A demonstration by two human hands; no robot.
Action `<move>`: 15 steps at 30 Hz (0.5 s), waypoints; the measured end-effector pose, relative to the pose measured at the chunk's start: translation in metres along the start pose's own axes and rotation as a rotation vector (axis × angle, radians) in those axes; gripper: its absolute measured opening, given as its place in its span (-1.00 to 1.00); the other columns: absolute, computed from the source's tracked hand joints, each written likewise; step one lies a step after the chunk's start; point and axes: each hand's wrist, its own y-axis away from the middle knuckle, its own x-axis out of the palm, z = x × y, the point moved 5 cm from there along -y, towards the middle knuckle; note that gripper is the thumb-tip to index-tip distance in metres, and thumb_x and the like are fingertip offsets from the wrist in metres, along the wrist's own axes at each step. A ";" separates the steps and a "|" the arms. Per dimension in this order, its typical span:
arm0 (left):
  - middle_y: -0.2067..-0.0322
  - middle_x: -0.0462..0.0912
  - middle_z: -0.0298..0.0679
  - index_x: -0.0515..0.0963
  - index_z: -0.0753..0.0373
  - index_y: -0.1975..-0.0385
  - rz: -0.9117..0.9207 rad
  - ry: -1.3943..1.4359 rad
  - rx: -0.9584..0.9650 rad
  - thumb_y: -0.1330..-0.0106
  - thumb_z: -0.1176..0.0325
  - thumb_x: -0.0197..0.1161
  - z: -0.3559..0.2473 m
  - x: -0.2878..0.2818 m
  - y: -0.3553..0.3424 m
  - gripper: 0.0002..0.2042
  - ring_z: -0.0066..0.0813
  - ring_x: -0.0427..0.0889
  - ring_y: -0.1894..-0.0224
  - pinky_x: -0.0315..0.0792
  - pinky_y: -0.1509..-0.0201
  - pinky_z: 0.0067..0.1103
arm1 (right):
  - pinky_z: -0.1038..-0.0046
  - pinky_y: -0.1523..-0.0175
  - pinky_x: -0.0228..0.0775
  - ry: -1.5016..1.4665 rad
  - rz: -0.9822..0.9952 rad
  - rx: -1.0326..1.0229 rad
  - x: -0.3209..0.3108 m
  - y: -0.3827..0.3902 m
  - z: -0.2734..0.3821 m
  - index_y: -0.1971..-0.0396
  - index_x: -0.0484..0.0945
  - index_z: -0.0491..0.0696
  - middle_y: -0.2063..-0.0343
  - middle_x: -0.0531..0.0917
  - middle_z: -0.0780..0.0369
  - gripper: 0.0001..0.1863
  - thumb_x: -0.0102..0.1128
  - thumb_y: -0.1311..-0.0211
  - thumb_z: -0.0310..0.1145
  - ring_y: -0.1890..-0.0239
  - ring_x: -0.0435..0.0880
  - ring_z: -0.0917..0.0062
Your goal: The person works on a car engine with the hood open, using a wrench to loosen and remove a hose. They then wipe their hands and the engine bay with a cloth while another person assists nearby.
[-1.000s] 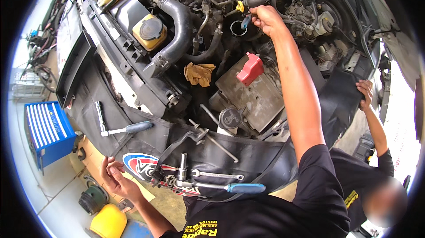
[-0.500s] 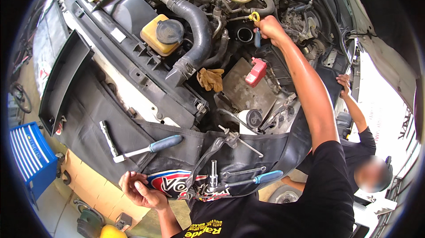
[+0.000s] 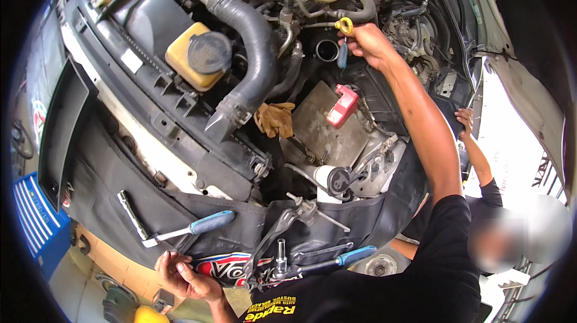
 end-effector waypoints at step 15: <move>0.16 0.56 -0.25 0.47 0.32 -0.20 0.079 -0.034 0.020 -0.50 0.41 0.06 -0.023 0.017 -0.008 -0.67 -0.61 0.46 0.17 0.36 0.12 -0.66 | 0.49 0.68 0.01 -0.207 -0.098 -0.156 -0.006 -0.021 -0.012 0.49 0.56 -0.29 0.56 0.62 0.10 -0.80 0.27 -0.23 -0.45 0.71 0.36 0.62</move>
